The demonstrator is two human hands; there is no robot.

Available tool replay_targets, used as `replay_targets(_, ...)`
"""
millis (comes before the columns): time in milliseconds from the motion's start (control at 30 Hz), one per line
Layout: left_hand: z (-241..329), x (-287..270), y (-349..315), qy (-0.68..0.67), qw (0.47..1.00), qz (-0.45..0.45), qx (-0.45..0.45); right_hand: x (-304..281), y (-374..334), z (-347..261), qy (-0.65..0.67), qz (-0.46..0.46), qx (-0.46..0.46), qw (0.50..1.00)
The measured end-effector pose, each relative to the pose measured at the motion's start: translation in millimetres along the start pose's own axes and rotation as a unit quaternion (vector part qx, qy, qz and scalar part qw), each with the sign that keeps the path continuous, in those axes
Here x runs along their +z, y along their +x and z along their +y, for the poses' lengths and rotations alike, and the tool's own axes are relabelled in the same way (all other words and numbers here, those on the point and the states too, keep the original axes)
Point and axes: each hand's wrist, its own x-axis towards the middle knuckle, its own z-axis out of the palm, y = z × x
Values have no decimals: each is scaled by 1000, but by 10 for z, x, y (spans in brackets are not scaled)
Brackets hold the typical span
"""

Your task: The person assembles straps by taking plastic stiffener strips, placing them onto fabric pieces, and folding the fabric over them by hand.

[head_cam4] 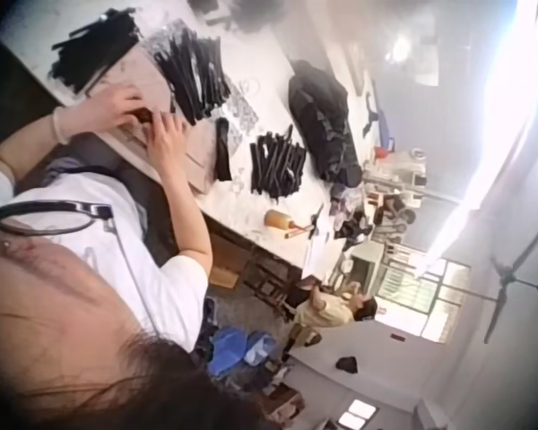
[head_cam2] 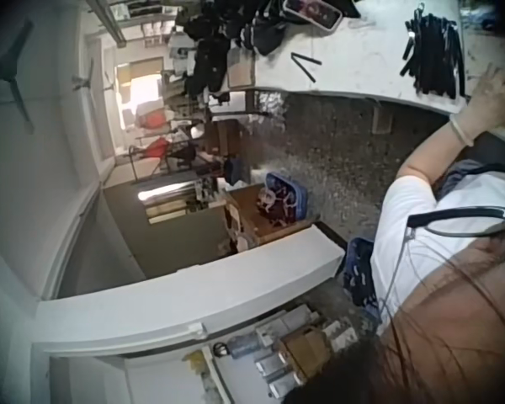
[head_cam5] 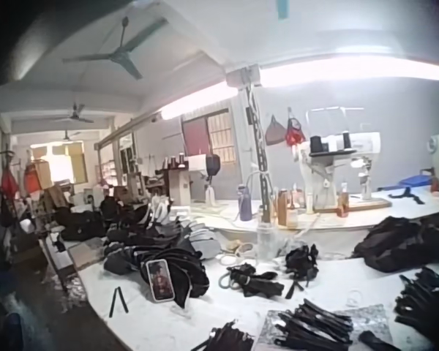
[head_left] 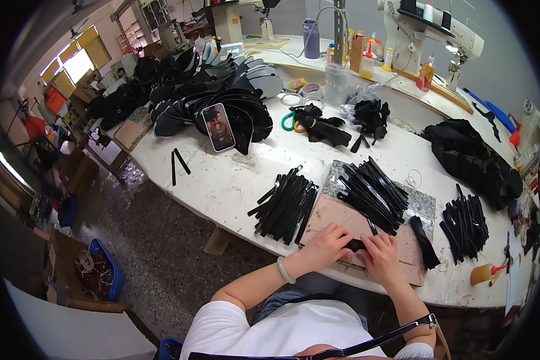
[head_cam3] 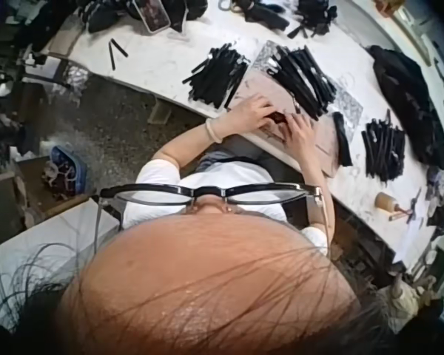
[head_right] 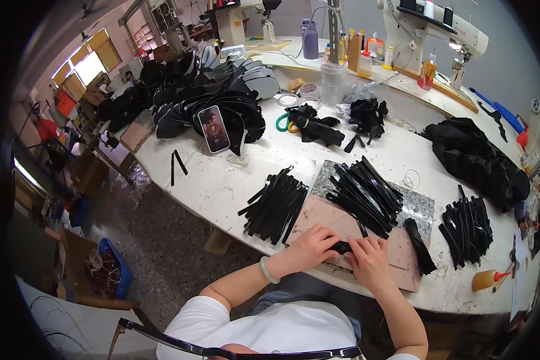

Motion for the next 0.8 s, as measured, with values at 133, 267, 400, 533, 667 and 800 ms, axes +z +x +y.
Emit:
replay_targets(133, -32, -1, -42, -4, 999, -30, -18, -49, 55, -57, -4, 31, -13, 999)
replay_targets(267, -13, -9, -38, 4, 1000, 5, -8, -40, 29, -54, -14, 16, -30, 999)
replay_targets(400, 23, -46, -44, 47, 999, 20, -3, -59, 59, -89, -16, 32, -30, 999)
replay_targets(533, 70, -112, -14, 13, 999, 50, -3, -215, 144, -166, -29, 83, -49, 995)
replay_targets(667, 117, -152, 35, -170, 984, 42, -44, -332, 106, -201, 34, 87, -10, 996)
replay_targets(800, 153, -137, 61, -187, 977, 53, -87, -333, -48, -113, 83, 95, 29, 992)
